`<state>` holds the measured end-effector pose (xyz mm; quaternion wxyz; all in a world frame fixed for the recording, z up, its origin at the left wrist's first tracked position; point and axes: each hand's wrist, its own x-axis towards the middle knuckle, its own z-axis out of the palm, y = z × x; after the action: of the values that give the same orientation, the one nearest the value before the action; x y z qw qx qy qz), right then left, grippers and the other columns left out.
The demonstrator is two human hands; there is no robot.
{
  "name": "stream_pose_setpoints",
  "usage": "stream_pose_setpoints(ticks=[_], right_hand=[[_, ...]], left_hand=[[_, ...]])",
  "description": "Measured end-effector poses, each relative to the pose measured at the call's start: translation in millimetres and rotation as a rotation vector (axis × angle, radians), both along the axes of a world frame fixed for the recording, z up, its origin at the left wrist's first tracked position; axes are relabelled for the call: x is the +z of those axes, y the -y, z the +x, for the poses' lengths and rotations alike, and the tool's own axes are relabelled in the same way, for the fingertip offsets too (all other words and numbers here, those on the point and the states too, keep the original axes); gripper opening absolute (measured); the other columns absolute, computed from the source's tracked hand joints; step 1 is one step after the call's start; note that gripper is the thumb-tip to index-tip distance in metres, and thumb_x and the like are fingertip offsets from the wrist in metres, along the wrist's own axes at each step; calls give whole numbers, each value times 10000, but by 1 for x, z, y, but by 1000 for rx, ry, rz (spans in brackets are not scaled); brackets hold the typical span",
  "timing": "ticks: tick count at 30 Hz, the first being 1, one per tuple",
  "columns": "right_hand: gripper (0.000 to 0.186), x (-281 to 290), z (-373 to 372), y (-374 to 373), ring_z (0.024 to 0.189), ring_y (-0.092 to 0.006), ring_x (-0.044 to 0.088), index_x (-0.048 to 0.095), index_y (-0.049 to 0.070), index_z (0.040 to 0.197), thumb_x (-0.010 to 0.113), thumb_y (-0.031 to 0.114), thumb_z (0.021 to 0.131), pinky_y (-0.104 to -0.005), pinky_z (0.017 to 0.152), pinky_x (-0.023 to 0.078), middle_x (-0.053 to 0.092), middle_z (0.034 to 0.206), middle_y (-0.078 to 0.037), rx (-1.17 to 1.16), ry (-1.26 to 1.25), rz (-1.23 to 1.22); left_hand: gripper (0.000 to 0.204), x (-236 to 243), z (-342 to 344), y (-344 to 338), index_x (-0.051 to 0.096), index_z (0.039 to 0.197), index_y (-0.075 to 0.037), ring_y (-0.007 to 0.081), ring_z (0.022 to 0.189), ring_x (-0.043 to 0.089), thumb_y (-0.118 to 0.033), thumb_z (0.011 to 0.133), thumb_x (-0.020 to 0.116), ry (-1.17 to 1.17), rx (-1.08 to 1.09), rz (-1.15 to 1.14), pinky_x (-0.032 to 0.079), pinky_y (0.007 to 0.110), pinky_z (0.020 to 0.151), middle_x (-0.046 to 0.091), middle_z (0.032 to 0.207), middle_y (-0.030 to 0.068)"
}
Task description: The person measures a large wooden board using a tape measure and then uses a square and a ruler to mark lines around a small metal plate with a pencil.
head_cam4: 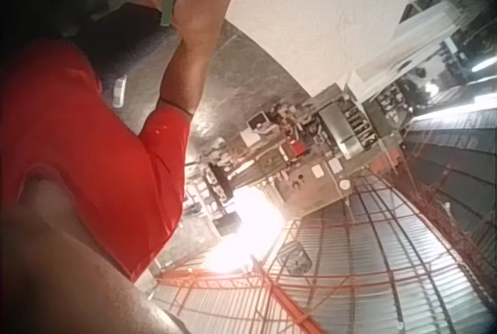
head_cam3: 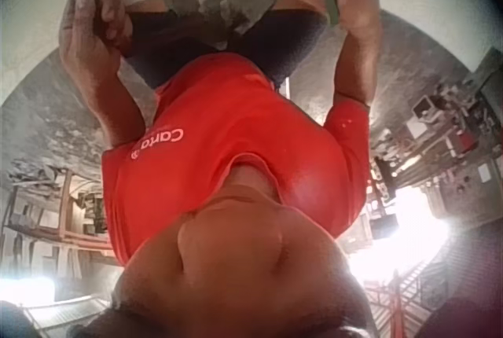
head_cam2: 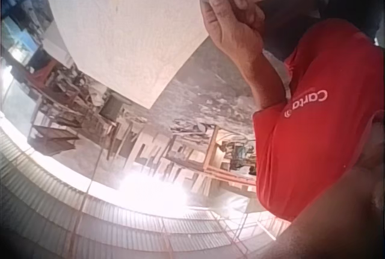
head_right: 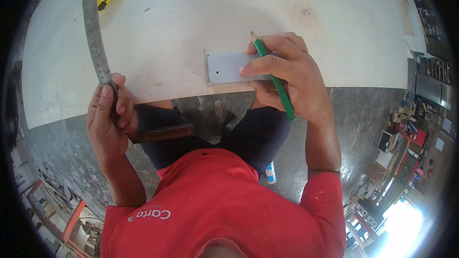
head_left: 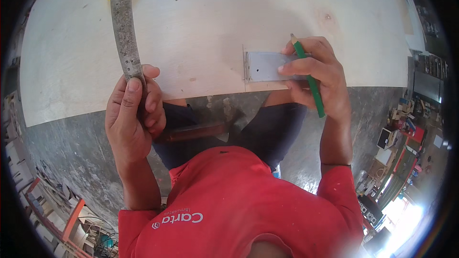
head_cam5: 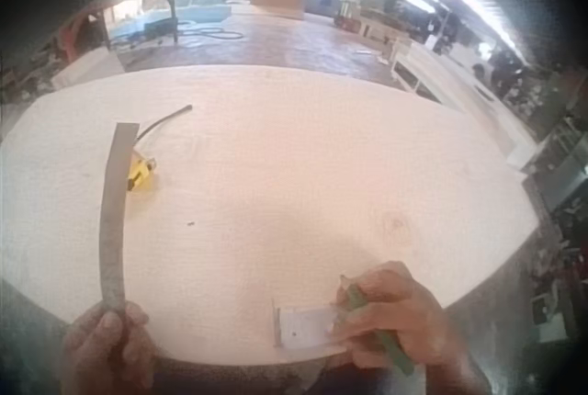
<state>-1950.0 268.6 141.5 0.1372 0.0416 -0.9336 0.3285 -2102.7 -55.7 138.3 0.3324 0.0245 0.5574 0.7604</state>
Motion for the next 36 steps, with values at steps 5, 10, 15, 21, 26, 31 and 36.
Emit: stream_pose_setpoints(ticks=[5,10,15,21,26,31,36], right_hand=[[432,2,1,2,1079,-296,654,799,208,1062,842,55,660,-417,990,478,713,1159,-51,-24,-6,-1],[417,1,1,2,1091,-294,660,801,208,1059,846,67,668,-424,997,475,713,1171,-53,-34,-21,23],[404,1,2,3,1097,-293,661,801,208,1060,848,79,680,-425,1004,472,714,1178,-51,-45,-23,9],[394,1,2,2,1115,-287,657,802,207,1060,846,85,689,-425,1008,472,720,1173,-50,-46,-25,18],[387,0,2,3,1117,-290,656,802,206,1055,842,84,691,-428,1003,479,721,1171,-51,-52,-31,18],[393,-2,2,1,1105,-292,657,802,203,1052,846,80,681,-431,995,484,721,1172,-50,-53,-31,16],[406,1,2,0,1101,-292,656,802,205,1048,848,71,667,-422,986,486,721,1173,-50,-38,-27,21]], left_hand=[[371,0,0,3,586,1331,3,33,550,361,-307,1175,454,8,-14,9,288,205,423,477,795,-14],[373,0,1,3,581,1335,2,34,551,365,-311,1174,456,-2,-23,4,290,207,422,479,795,-15],[365,0,0,4,582,1333,1,36,551,369,-304,1173,463,19,-26,21,293,207,423,481,793,-15],[355,0,0,3,582,1333,3,36,552,370,-291,1171,467,12,-23,31,294,206,427,484,792,-14],[353,0,0,3,576,1336,1,36,552,369,-292,1170,469,14,-20,29,298,207,427,484,793,-15],[358,-2,-1,5,576,1336,2,36,552,368,-297,1170,469,-16,-44,41,298,207,426,480,796,-15],[361,-3,0,6,579,1331,3,35,551,372,-301,1169,470,7,-35,36,296,208,426,473,795,-17]])
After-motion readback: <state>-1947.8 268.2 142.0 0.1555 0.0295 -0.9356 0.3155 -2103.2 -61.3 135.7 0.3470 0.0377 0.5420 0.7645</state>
